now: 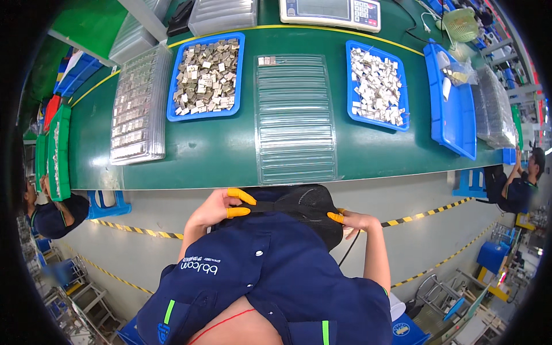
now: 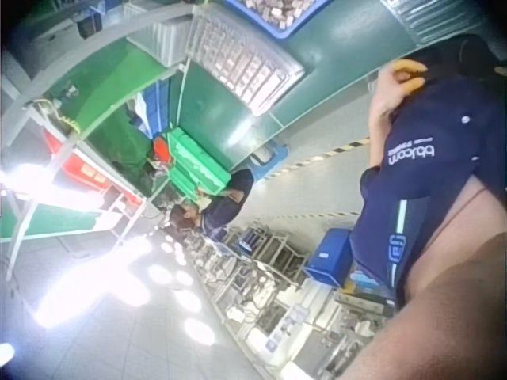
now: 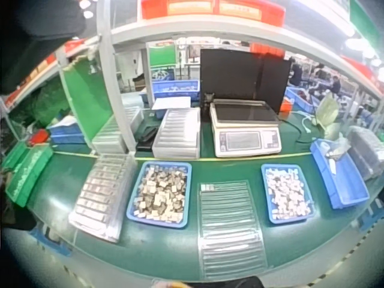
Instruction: The recorder is assembling small electronic components, specifically placing small metal parts into a tray and using a tool to join them
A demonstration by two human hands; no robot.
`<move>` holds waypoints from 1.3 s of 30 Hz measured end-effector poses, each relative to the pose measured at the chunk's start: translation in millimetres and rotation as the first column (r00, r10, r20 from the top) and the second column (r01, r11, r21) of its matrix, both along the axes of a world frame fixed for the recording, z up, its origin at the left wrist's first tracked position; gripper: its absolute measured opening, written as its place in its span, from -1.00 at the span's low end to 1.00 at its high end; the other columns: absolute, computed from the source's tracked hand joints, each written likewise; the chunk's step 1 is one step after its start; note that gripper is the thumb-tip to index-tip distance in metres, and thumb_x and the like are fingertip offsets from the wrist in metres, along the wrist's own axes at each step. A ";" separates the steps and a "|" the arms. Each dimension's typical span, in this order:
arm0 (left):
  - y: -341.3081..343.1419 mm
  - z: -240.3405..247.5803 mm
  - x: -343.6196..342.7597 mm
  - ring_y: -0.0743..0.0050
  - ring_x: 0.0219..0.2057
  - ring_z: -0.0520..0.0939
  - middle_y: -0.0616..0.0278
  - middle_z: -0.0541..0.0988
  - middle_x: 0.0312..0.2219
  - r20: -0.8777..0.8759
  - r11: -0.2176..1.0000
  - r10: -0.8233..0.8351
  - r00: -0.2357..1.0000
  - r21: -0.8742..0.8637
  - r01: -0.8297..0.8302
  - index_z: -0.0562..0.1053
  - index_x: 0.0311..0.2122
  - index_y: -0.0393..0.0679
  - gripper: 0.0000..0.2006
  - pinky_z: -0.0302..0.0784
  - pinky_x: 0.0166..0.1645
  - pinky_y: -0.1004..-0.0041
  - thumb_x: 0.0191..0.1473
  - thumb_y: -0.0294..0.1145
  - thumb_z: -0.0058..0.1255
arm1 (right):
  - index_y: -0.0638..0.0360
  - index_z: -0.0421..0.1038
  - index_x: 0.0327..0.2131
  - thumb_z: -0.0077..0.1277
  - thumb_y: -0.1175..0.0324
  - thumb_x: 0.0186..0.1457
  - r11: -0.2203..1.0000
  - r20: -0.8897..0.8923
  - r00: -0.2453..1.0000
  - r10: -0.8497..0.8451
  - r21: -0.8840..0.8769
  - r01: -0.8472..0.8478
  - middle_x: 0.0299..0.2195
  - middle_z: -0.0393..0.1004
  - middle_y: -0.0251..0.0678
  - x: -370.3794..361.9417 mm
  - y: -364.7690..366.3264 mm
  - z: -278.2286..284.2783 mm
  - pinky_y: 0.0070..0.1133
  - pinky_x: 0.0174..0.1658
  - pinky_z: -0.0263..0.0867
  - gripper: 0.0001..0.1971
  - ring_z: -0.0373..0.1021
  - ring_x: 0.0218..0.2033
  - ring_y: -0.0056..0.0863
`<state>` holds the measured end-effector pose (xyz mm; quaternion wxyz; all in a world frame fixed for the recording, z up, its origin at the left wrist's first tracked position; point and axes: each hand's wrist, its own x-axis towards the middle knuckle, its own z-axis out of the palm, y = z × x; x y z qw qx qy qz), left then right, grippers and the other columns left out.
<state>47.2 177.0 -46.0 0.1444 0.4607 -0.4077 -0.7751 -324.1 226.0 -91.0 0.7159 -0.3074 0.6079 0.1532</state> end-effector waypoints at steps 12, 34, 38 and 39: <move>35.2 -23.9 120.0 0.54 -0.47 0.56 0.20 0.56 -0.47 0.649 0.993 -0.044 0.760 -0.055 0.105 0.47 -0.35 -0.30 -0.85 0.47 -0.45 0.57 -0.08 -0.50 -0.03 | 0.46 -0.20 0.13 0.25 -0.09 -0.31 0.894 -0.006 0.972 0.235 -0.391 -0.219 0.02 0.19 0.03 23.5 -7.9 -5.8 -0.53 0.07 0.11 0.13 0.17 0.06 -0.28; -18.2 -44.5 -120.5 0.06 -0.32 0.55 0.00 0.54 -0.40 0.576 0.545 -0.496 0.650 -0.377 0.749 0.44 -0.31 -0.31 -0.48 0.44 -0.22 0.28 -0.20 0.02 0.13 | 0.39 0.13 0.04 -0.04 0.17 0.07 0.849 -0.091 0.938 -0.334 -0.461 0.258 -0.06 0.31 -0.08 3.7 34.3 -65.5 -0.55 0.04 0.13 -0.44 0.24 -0.02 -0.42; -16.4 -47.5 -128.9 0.05 -0.29 0.55 -0.02 0.54 -0.40 0.630 0.524 -0.515 0.581 -0.305 0.795 0.43 -0.30 -0.31 -0.47 0.44 -0.20 0.24 -0.21 0.01 0.15 | 0.35 0.24 -0.06 -0.02 0.34 0.07 0.724 0.022 0.896 -0.443 -0.580 0.373 -0.16 0.38 -0.17 2.7 44.5 -84.8 -0.57 -0.01 0.15 -0.60 0.29 -0.11 -0.47; -14.7 -53.6 -128.0 0.05 -0.29 0.55 -0.03 0.54 -0.40 0.621 0.546 -0.515 0.590 -0.293 0.785 0.42 -0.29 -0.32 -0.48 0.43 -0.19 0.24 -0.19 0.00 0.14 | 0.34 0.25 -0.07 -0.02 0.37 0.07 0.640 0.073 0.893 -0.445 -0.672 0.374 -0.17 0.39 -0.20 2.4 47.2 -91.0 -0.58 -0.02 0.16 -0.64 0.29 -0.12 -0.50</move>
